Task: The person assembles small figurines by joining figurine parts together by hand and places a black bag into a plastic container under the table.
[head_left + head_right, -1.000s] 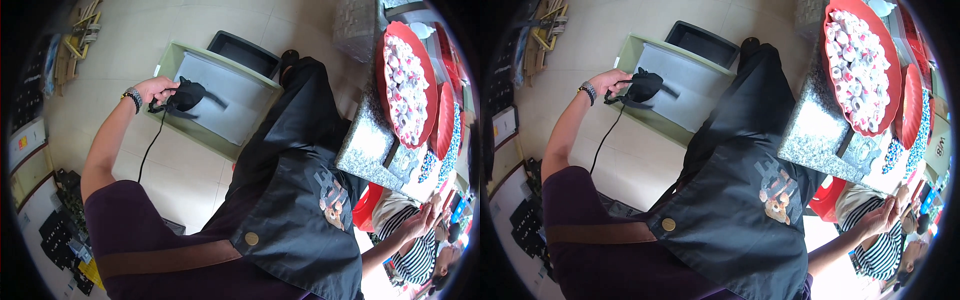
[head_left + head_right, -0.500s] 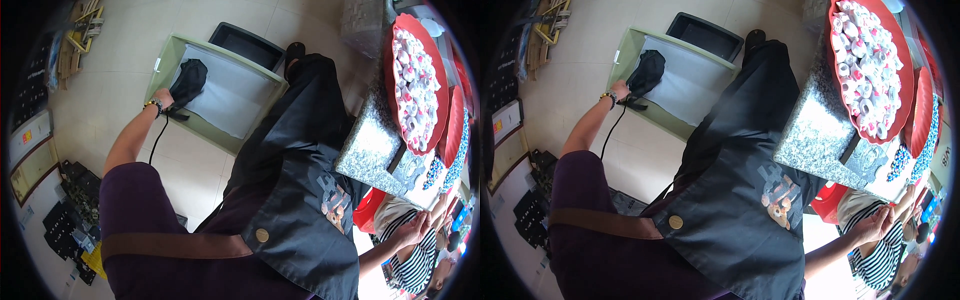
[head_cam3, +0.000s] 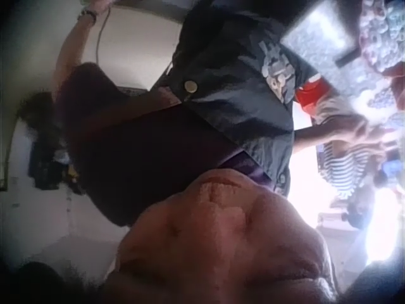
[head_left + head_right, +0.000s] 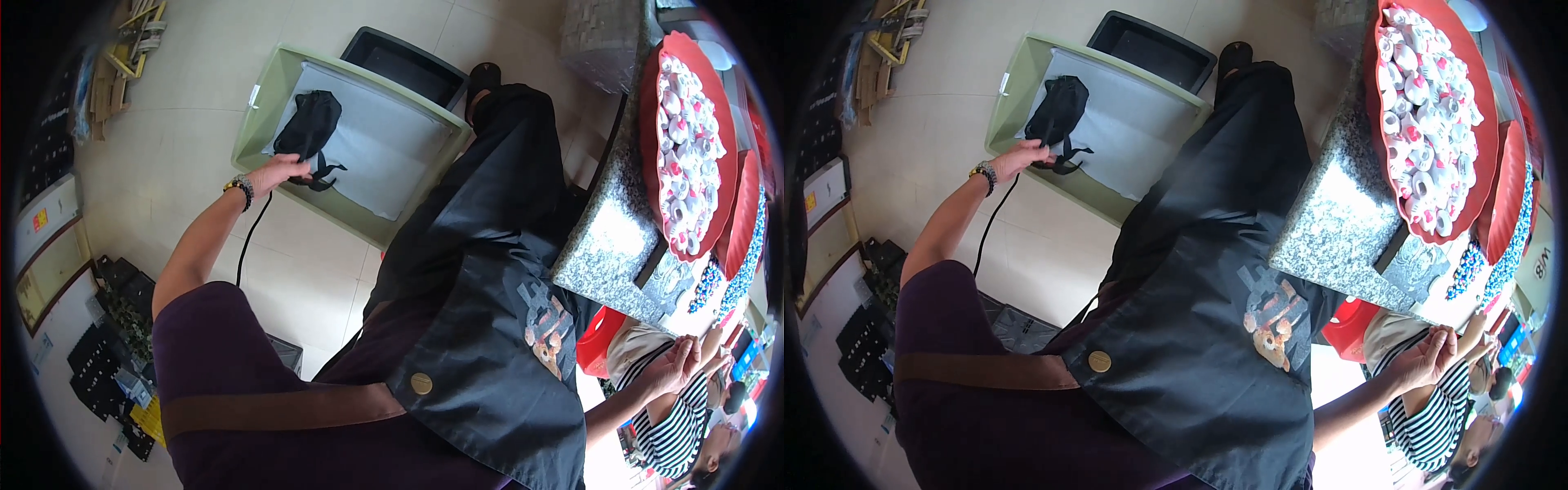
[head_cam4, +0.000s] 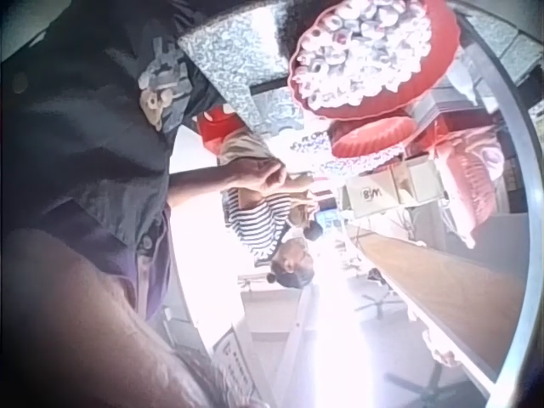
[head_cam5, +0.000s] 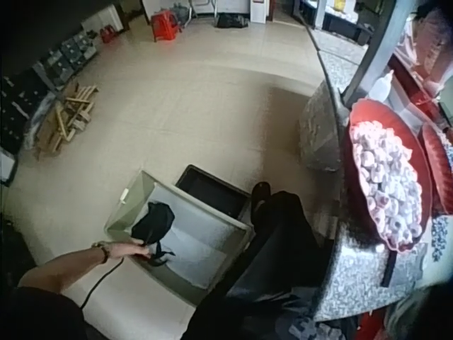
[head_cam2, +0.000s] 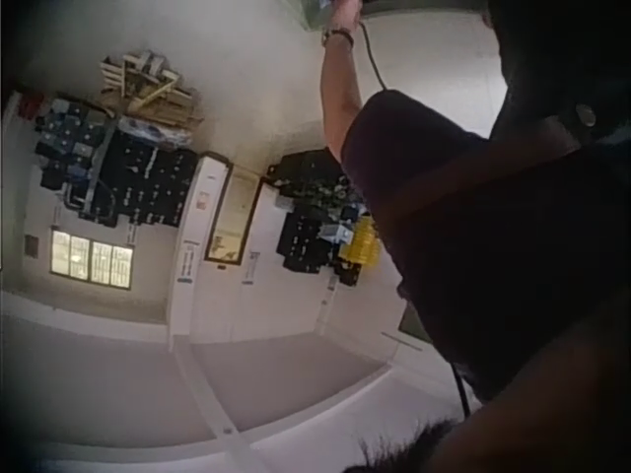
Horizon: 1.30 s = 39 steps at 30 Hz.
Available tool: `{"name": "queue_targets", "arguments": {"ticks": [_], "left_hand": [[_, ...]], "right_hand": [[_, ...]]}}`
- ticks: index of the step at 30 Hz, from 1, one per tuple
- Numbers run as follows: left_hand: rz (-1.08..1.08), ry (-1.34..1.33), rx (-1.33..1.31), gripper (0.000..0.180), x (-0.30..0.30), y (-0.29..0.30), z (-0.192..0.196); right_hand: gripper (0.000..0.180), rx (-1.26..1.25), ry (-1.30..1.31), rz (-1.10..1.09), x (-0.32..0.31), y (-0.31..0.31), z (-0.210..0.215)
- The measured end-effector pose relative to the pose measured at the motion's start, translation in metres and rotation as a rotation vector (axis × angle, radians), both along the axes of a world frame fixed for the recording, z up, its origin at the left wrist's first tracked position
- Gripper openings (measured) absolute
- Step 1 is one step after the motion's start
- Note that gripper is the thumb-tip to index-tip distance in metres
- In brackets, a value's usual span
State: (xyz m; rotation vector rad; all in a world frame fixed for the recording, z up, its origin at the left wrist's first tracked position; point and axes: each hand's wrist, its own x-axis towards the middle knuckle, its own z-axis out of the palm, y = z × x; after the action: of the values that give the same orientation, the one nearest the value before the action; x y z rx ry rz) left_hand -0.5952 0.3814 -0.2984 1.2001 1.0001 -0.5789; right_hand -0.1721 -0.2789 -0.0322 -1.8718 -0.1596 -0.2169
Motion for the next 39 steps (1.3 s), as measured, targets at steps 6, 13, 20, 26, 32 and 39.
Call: {"name": "queue_targets", "arguments": {"ticks": [6,13,20,26,32,39], "left_hand": [[0.563,-0.210,-0.333,0.036,0.052,0.006,0.059],[0.623,-0.142,-0.087,0.036,0.032,0.025,0.133],[0.754,-0.098,-0.145,0.038,0.021,-0.012,0.181],[0.749,0.009,-0.050,0.040,0.022,-0.057,0.179],[0.626,0.000,-0.029,0.040,0.029,-0.086,0.147],[0.745,0.162,-0.101,0.039,0.031,-0.076,0.097]], "right_hand": [[0.008,0.031,-0.007,0.020,0.003,0.001,-0.001],[0.008,0.051,-0.033,-0.005,0.009,-0.003,-0.008],[0.010,0.123,-0.074,-0.047,0.023,-0.014,-0.010],[0.010,0.143,-0.115,-0.075,0.021,-0.009,-0.019],[0.016,0.226,-0.177,-0.147,0.009,-0.003,-0.016],[0.015,0.214,-0.071,-0.178,0.001,0.019,0.000]]}}
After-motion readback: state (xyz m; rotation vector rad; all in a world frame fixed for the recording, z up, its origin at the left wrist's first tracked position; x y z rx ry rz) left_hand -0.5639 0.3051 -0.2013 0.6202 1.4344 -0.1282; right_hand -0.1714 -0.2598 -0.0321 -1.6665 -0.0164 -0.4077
